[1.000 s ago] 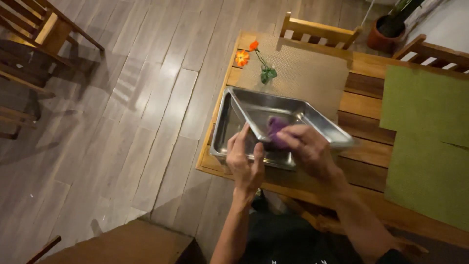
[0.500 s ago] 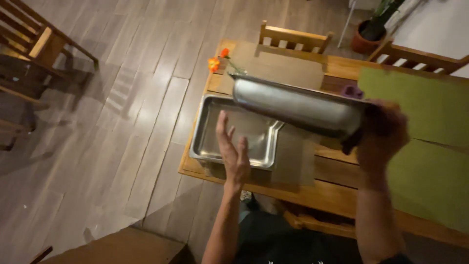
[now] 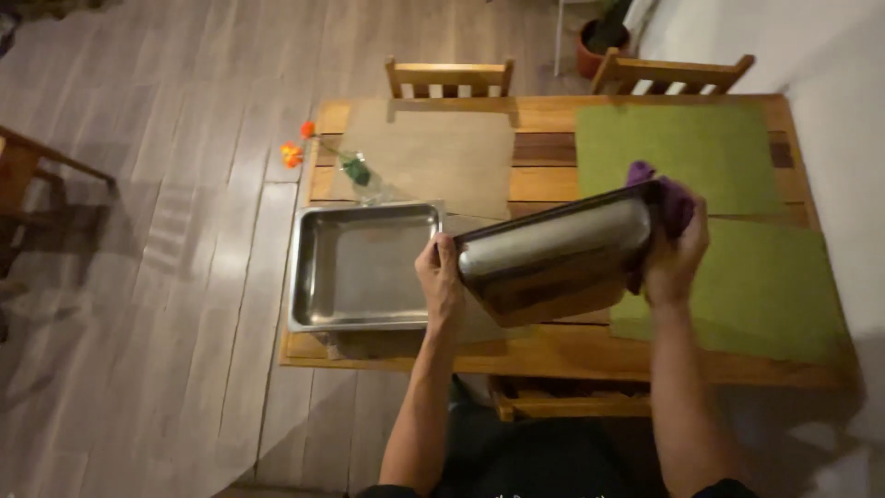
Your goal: Wiping and cleaning metal restaurant pans with a cloth on a dining table.
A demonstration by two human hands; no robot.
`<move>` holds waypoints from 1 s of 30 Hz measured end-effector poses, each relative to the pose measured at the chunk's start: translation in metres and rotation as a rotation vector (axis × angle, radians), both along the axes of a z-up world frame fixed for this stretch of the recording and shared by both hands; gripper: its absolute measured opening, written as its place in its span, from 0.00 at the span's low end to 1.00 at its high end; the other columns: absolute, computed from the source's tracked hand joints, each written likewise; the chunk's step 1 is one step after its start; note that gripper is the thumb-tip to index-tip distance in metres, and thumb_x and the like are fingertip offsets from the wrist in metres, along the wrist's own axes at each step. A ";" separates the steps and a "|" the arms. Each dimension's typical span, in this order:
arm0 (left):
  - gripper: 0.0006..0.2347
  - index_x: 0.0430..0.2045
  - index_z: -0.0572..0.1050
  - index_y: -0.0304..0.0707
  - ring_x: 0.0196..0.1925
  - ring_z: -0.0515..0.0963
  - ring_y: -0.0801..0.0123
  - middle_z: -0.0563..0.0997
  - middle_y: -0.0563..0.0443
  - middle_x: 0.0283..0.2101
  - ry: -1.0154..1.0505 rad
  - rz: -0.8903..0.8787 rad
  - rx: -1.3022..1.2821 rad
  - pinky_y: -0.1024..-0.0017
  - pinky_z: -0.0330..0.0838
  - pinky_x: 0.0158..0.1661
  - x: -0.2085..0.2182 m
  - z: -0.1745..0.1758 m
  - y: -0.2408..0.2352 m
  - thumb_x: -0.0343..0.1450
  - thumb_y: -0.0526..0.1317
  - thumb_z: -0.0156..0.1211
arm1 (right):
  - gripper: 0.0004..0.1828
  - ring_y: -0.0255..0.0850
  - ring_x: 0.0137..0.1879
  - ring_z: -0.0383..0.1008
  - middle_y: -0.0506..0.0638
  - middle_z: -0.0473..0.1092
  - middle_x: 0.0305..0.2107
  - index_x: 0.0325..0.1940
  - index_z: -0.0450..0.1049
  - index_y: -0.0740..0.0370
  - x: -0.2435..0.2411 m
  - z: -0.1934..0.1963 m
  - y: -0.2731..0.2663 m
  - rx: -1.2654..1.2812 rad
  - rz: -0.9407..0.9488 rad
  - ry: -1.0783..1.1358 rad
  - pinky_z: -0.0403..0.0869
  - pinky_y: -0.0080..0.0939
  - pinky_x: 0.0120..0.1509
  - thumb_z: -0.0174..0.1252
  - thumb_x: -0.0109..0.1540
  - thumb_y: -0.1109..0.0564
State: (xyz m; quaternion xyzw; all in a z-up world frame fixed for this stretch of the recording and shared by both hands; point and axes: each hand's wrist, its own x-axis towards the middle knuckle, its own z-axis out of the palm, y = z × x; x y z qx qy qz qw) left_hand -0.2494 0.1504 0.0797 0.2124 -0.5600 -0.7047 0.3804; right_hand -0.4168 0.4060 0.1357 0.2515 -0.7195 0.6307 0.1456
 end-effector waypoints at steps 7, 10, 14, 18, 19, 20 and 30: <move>0.18 0.23 0.66 0.35 0.28 0.57 0.80 0.61 0.63 0.25 -0.026 -0.070 -0.036 0.76 0.52 0.28 -0.006 -0.004 0.032 0.80 0.48 0.52 | 0.12 0.45 0.54 0.71 0.52 0.70 0.50 0.59 0.67 0.59 0.041 0.019 -0.037 0.093 -0.269 0.199 0.74 0.45 0.61 0.54 0.73 0.53; 0.19 0.22 0.67 0.34 0.28 0.58 0.80 0.62 0.62 0.24 -0.125 -0.079 -0.084 0.76 0.53 0.27 -0.006 -0.002 0.041 0.80 0.48 0.52 | 0.09 0.52 0.55 0.71 0.52 0.72 0.45 0.49 0.73 0.57 0.089 0.042 -0.073 0.516 -0.178 0.513 0.66 0.59 0.64 0.59 0.65 0.58; 0.18 0.26 0.71 0.33 0.29 0.66 0.81 0.69 0.61 0.25 -0.036 -0.097 -0.083 0.75 0.61 0.27 -0.004 0.013 0.038 0.77 0.52 0.53 | 0.13 0.54 0.56 0.71 0.55 0.72 0.45 0.48 0.74 0.59 0.123 0.047 -0.106 0.423 0.160 0.459 0.69 0.58 0.64 0.60 0.61 0.53; 0.22 0.17 0.65 0.40 0.21 0.63 0.79 0.65 0.61 0.19 -0.024 -0.031 0.158 0.73 0.57 0.20 -0.007 -0.036 0.030 0.78 0.56 0.44 | 0.13 0.54 0.54 0.70 0.55 0.73 0.42 0.43 0.75 0.58 0.109 0.037 -0.108 0.480 0.176 0.567 0.68 0.59 0.62 0.60 0.62 0.48; 0.22 0.17 0.65 0.40 0.21 0.63 0.79 0.65 0.61 0.19 -0.028 -0.034 0.160 0.73 0.57 0.20 -0.008 -0.034 0.032 0.78 0.56 0.44 | 0.13 0.54 0.54 0.70 0.55 0.73 0.42 0.43 0.75 0.58 0.091 0.023 -0.099 0.482 0.174 0.563 0.68 0.59 0.62 0.60 0.62 0.48; 0.23 0.17 0.61 0.42 0.23 0.58 0.80 0.61 0.62 0.20 -0.040 0.032 0.143 0.74 0.52 0.22 -0.013 -0.032 0.033 0.80 0.56 0.45 | 0.12 0.52 0.52 0.70 0.54 0.72 0.39 0.38 0.73 0.57 0.071 0.010 -0.091 0.529 0.023 0.569 0.67 0.60 0.63 0.57 0.64 0.47; 0.24 0.24 0.71 0.37 0.22 0.67 0.73 0.71 0.57 0.21 0.007 0.031 0.341 0.73 0.64 0.24 -0.022 0.018 0.030 0.77 0.56 0.33 | 0.11 0.53 0.55 0.70 0.55 0.72 0.43 0.45 0.76 0.60 0.095 0.024 -0.116 0.499 0.001 0.497 0.65 0.55 0.65 0.52 0.70 0.52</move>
